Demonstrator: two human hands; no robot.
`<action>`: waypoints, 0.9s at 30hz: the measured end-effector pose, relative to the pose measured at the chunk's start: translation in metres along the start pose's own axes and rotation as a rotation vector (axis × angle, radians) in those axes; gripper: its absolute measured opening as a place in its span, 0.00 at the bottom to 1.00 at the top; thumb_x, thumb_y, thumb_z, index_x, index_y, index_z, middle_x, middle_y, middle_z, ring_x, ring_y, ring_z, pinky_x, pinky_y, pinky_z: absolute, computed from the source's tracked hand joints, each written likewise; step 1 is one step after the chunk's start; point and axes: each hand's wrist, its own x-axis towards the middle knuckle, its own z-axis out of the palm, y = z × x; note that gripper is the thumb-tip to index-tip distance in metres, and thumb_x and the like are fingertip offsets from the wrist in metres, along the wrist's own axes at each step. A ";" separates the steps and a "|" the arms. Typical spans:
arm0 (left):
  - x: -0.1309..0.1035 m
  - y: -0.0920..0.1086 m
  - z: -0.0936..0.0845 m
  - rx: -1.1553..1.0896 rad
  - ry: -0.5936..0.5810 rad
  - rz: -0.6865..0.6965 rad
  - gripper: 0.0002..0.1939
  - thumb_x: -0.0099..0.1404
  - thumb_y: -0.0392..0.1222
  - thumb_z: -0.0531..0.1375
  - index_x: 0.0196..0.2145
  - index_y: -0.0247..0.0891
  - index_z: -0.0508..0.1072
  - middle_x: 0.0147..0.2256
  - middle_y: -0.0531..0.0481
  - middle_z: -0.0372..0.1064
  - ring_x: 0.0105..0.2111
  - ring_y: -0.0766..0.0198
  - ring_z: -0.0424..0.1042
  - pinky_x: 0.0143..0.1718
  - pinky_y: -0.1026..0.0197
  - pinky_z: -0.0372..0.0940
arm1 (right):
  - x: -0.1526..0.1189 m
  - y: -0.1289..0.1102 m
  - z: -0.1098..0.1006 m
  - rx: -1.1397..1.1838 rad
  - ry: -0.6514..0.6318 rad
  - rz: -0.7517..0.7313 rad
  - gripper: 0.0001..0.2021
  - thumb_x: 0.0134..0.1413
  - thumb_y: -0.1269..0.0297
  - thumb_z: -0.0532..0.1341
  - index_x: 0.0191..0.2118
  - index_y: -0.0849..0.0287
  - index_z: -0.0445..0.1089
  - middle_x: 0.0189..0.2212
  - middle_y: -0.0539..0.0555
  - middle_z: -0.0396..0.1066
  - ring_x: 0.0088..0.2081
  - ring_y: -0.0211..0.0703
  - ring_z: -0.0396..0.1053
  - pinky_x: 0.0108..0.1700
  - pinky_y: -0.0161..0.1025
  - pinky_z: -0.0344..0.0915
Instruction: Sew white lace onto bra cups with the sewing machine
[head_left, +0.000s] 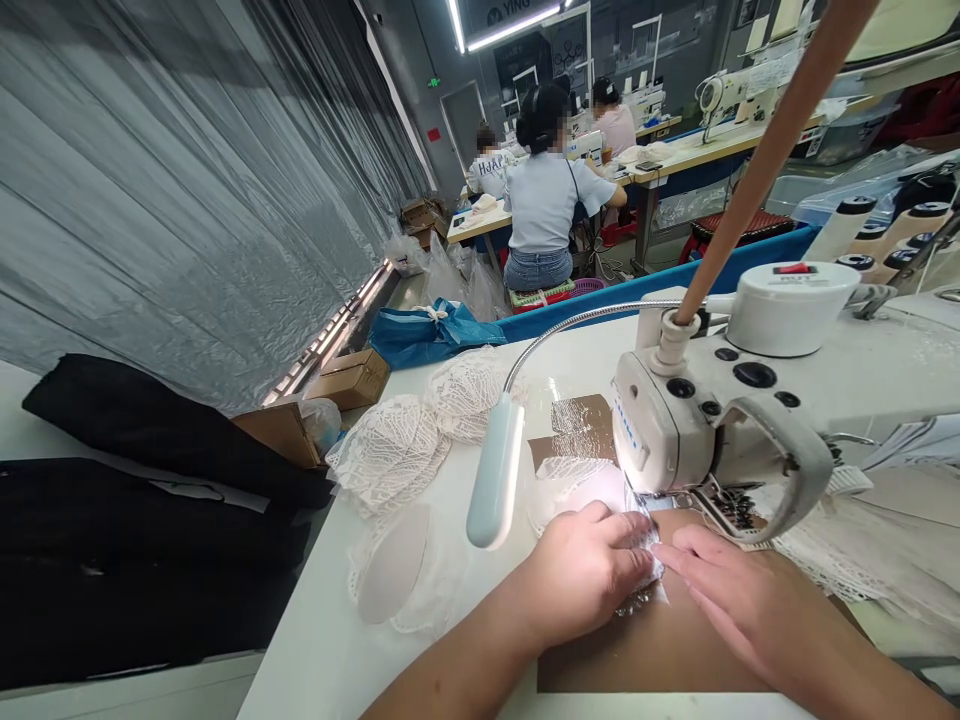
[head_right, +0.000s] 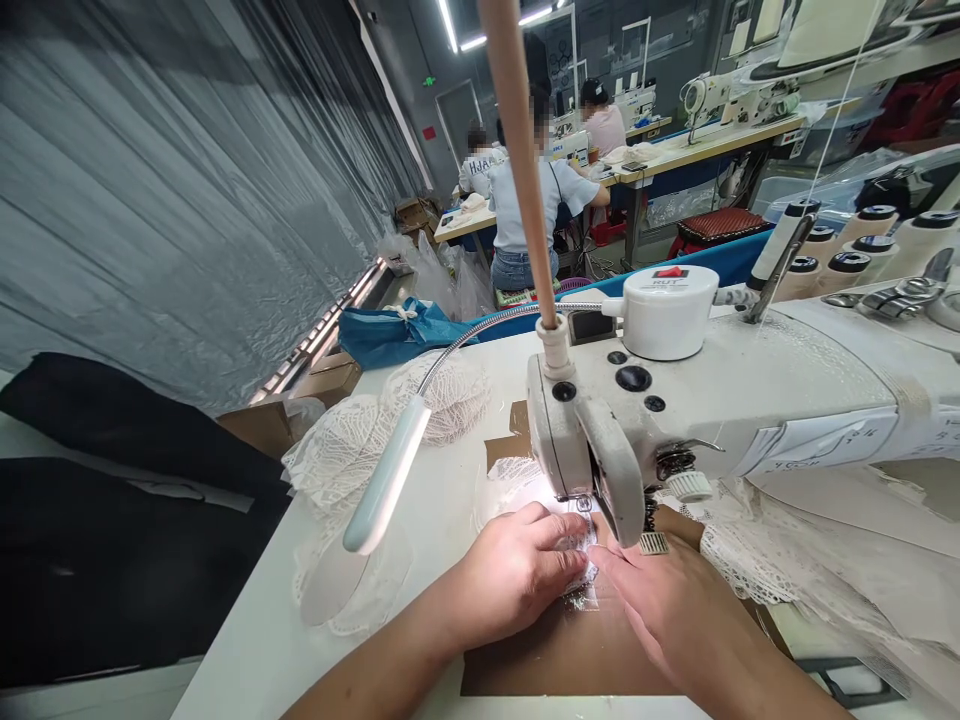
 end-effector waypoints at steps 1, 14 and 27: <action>-0.001 0.000 0.000 0.018 -0.008 0.024 0.13 0.73 0.44 0.51 0.38 0.41 0.75 0.50 0.56 0.69 0.34 0.64 0.64 0.33 0.63 0.60 | -0.001 0.000 0.003 -0.010 0.024 -0.008 0.21 0.57 0.77 0.46 0.47 0.56 0.71 0.29 0.53 0.72 0.21 0.38 0.65 0.22 0.37 0.55; -0.002 0.002 0.004 0.115 -0.022 0.030 0.12 0.72 0.41 0.51 0.33 0.38 0.70 0.42 0.51 0.72 0.31 0.64 0.63 0.35 0.62 0.62 | 0.008 -0.005 -0.008 -0.026 0.031 -0.017 0.18 0.55 0.78 0.48 0.45 0.57 0.69 0.31 0.53 0.73 0.20 0.38 0.66 0.21 0.38 0.55; -0.002 0.002 0.010 0.055 0.005 -0.010 0.14 0.72 0.43 0.51 0.33 0.38 0.72 0.40 0.49 0.73 0.30 0.63 0.65 0.35 0.62 0.63 | 0.003 0.000 0.000 -0.017 -0.034 0.014 0.20 0.59 0.77 0.46 0.47 0.55 0.71 0.35 0.55 0.74 0.29 0.41 0.71 0.27 0.36 0.63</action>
